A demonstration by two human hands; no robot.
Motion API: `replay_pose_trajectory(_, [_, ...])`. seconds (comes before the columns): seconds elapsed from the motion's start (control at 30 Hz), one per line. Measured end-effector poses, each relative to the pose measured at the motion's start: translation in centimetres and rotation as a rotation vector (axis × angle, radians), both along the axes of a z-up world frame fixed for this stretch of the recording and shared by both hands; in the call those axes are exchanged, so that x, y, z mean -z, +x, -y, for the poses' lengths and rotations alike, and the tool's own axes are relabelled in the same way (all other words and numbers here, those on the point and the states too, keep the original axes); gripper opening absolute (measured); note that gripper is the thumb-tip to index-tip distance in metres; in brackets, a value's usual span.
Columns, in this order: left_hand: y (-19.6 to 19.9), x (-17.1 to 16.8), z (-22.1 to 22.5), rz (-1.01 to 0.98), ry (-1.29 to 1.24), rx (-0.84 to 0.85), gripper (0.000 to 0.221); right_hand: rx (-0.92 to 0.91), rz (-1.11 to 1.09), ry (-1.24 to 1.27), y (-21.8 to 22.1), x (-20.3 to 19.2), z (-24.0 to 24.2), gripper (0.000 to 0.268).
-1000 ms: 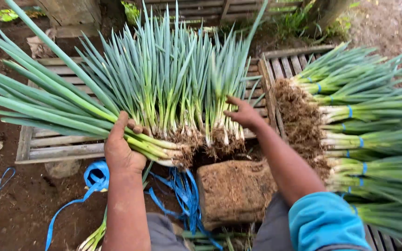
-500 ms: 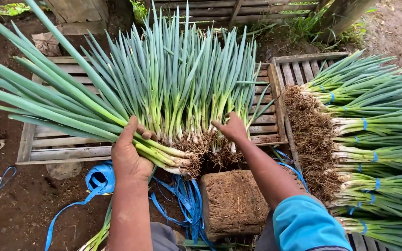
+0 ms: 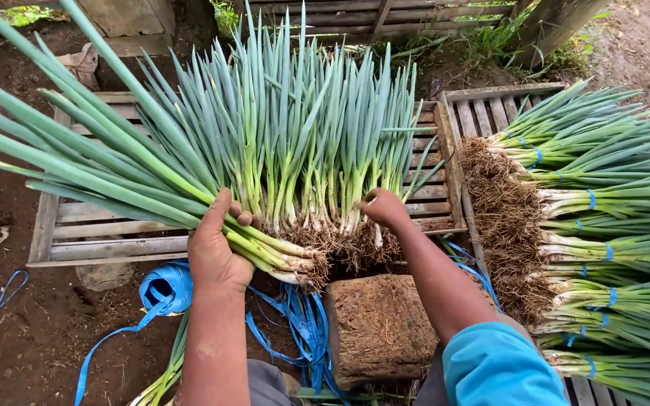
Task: Gathering scallion stalks into bunches, cleaning the roots by hand, and securing them with plastic ties.
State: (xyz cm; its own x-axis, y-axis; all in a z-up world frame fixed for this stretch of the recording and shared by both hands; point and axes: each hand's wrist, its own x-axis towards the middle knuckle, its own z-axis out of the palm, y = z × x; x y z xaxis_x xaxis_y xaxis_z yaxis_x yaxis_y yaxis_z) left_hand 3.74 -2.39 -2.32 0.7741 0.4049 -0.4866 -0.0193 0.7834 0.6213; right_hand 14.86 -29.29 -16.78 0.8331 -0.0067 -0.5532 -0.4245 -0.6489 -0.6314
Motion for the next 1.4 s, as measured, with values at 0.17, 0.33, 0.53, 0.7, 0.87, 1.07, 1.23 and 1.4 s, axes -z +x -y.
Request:
replay_pose_trajectory(0.17, [-0.4, 0.1, 0.3, -0.029, 0.023, 0.018, 0.019, 0.08, 0.081, -0.24, 0.0, 5.0, 1.0, 0.054])
replay_pose_trajectory(0.33, [-0.2, -0.3, 1.2, -0.01, 0.025, 0.045, 0.021, 0.08, 0.092, -0.291, 1.0, 7.7, 1.6, 0.056])
replay_pose_trajectory(0.53, [-0.1, 0.1, 1.6, -0.013, 0.011, 0.096, 0.022, 0.297, 0.076, 0.102, 3.8, 13.9, 6.2, 0.052])
replay_pose_trajectory(0.7, [0.2, 1.3, 1.9, -0.001, 0.028, 0.166, 0.027, 0.567, -0.048, 0.837, -2.7, -8.8, 3.3, 0.02])
replay_pose_trajectory(0.87, [-0.9, 0.3, 3.4, 0.032, -0.001, 0.241, 0.03, 0.387, 0.17, 1.031, -4.5, -8.4, 8.8, 0.056])
replay_pose_trajectory(1.07, [-2.2, 2.3, 4.9, 0.131, -0.047, 0.365, 0.052, 0.13, 0.406, 1.046, -11.6, -14.1, 5.6, 0.056])
replay_pose_trajectory(1.23, [-3.0, 3.1, 6.9, 0.216, -0.037, 0.45, 0.073, -0.104, 0.478, 0.934, -14.5, -17.0, 3.6, 0.051])
replay_pose_trajectory(1.4, [-4.3, 2.1, 10.1, 0.288, 0.374, 0.628, 0.086, -0.326, 0.271, 0.454, -16.0, -20.3, 0.4, 0.048])
